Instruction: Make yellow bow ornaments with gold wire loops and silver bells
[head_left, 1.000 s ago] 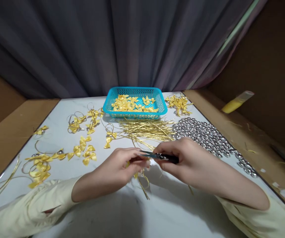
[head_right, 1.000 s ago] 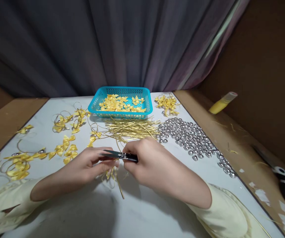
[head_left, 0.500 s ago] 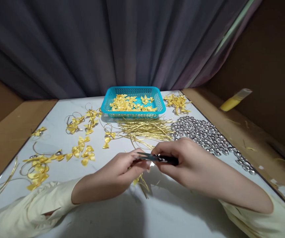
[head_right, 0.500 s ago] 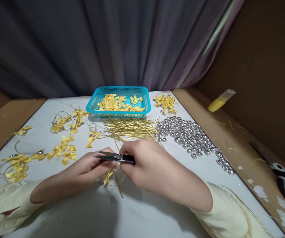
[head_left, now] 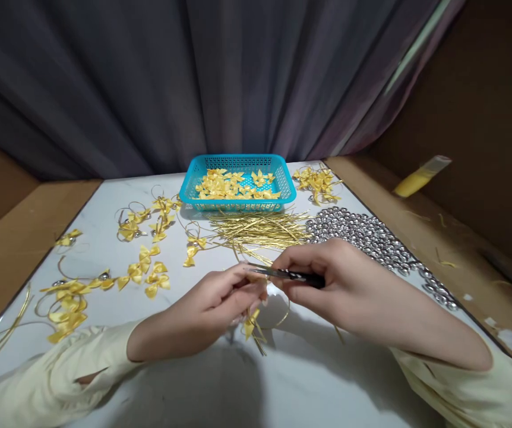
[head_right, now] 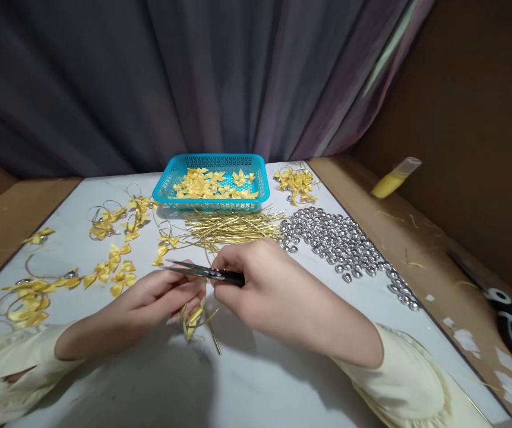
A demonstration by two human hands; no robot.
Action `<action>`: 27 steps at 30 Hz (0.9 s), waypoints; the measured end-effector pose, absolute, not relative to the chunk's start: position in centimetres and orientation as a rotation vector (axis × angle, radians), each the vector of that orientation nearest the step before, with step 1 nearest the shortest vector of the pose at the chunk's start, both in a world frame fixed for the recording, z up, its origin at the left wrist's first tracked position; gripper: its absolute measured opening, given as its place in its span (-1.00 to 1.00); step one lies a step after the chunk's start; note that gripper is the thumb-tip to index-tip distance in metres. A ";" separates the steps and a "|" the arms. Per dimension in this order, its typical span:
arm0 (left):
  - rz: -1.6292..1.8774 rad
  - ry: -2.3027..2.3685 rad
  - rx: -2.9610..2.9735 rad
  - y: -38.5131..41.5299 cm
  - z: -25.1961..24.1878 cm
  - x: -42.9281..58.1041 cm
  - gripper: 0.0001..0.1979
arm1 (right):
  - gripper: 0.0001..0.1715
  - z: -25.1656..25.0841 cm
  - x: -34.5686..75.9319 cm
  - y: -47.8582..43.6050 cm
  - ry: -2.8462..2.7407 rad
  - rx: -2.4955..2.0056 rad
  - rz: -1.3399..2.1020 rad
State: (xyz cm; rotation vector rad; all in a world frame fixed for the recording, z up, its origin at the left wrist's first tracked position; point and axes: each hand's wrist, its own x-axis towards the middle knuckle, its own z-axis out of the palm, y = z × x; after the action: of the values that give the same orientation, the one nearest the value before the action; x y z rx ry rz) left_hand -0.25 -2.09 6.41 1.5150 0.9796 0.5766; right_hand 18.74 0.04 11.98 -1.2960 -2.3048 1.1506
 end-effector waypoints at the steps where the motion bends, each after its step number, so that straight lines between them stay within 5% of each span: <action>1: 0.587 0.969 1.525 -2.1 6.4 -0.2 -0.80 | -0.83 12.0 18.8 0.1 -2.300 -1.297 1.183; 11: 0.697 0.944 1.732 -1.9 6.9 -0.1 -0.79 | -0.80 12.3 19.4 1.2 -2.250 -1.271 1.414; 27: 0.841 0.871 1.625 -1.3 5.8 -0.4 -0.80 | -0.82 12.0 18.6 -0.1 -2.347 -1.215 1.056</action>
State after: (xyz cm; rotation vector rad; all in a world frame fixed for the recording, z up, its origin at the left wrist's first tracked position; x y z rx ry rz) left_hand -0.38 -1.27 5.81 1.6246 0.8712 0.8409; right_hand 18.63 -0.09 11.97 -1.2154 -2.3465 1.0563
